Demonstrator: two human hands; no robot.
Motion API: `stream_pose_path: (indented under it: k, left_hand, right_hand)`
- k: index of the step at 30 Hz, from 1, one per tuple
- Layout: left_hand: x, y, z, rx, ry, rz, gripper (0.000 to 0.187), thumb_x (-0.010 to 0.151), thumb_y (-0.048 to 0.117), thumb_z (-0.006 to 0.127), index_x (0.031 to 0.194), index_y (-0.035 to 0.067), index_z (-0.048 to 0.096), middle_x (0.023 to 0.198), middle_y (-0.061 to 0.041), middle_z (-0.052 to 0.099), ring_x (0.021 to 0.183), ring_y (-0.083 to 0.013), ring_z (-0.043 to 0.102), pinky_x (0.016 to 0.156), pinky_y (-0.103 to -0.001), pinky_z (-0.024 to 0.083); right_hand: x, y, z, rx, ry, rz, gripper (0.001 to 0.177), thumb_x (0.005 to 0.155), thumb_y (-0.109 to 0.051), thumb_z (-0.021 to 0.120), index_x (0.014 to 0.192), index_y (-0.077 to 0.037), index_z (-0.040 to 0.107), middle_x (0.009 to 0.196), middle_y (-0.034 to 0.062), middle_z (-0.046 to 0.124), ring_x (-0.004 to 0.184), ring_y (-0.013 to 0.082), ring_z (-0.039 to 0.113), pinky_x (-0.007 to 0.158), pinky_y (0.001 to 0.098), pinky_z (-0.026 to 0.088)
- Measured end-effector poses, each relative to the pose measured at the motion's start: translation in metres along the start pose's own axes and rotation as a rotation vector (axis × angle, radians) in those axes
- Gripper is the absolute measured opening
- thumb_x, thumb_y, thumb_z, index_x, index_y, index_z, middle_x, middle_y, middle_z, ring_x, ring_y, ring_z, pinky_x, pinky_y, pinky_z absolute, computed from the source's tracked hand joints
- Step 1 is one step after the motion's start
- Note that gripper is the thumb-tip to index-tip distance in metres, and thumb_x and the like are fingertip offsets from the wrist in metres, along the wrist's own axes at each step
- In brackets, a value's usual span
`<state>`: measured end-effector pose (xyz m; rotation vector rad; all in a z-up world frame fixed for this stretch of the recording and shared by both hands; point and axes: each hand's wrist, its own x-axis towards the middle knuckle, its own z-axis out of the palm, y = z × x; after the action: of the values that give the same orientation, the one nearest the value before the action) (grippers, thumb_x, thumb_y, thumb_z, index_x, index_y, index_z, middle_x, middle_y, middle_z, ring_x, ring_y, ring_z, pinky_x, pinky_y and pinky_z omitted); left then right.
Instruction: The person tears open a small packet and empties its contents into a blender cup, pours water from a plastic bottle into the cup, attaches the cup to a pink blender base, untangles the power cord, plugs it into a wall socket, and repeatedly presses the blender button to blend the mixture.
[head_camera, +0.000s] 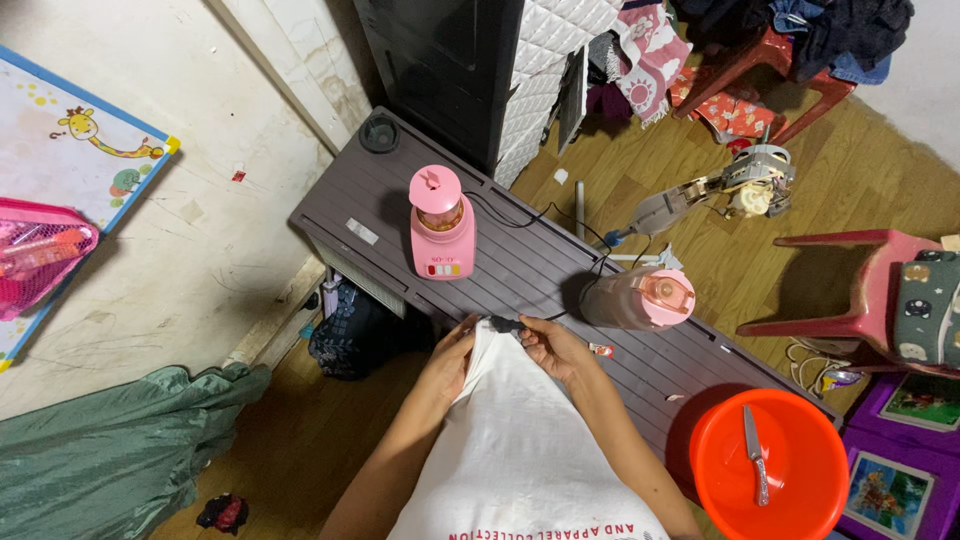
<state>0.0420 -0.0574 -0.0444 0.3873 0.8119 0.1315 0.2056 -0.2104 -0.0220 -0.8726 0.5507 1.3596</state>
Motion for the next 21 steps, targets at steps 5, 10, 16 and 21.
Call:
stream_pose_path:
  k: [5, 10, 16, 21]
  left_hand:
    - [0.002, 0.003, 0.001, 0.067, -0.025, 0.044, 0.053, 0.089, -0.002, 0.067, 0.140, -0.003, 0.052, 0.115, -0.010, 0.070, 0.099, -0.0180, 0.070, 0.089, -0.030, 0.057]
    - [0.005, 0.000, -0.001, 0.140, -0.053, 0.139, 0.058, 0.087, -0.006, 0.067, 0.143, -0.004, 0.049, 0.106, -0.013, 0.070, 0.093, -0.0179, 0.069, 0.086, -0.030, 0.057]
    - [0.008, -0.006, -0.006, 0.246, -0.033, 0.171, 0.052, 0.089, -0.007, 0.066, 0.139, 0.000, 0.055, 0.102, -0.011, 0.070, 0.088, -0.0146, 0.068, 0.082, -0.027, 0.056]
    - [0.015, 0.015, -0.025, 0.936, -0.104, 0.249, 0.036, 0.096, 0.005, 0.063, 0.132, 0.005, 0.064, 0.106, -0.014, 0.078, 0.093, -0.0161, 0.074, 0.083, -0.029, 0.057]
  right_hand:
    - [-0.006, 0.012, 0.012, -0.167, 0.088, -0.155, 0.013, 0.097, -0.012, 0.068, 0.087, -0.005, 0.066, 0.071, 0.0029, 0.062, 0.056, 0.0052, 0.056, 0.050, 0.0160, 0.048]
    - [-0.007, 0.014, 0.012, -0.158, 0.064, -0.229, 0.012, 0.097, -0.012, 0.069, 0.089, -0.004, 0.066, 0.072, 0.0030, 0.065, 0.059, 0.0055, 0.060, 0.052, 0.0156, 0.049]
    - [0.006, 0.009, 0.001, 0.137, -0.007, -0.204, 0.019, 0.099, -0.012, 0.068, 0.087, -0.007, 0.056, 0.077, 0.0062, 0.061, 0.062, 0.0078, 0.056, 0.053, 0.0149, 0.048]
    - [0.010, -0.009, -0.012, 0.111, -0.040, -0.220, 0.014, 0.098, -0.014, 0.067, 0.092, -0.005, 0.058, 0.078, 0.0063, 0.060, 0.062, 0.0069, 0.053, 0.047, 0.0159, 0.041]
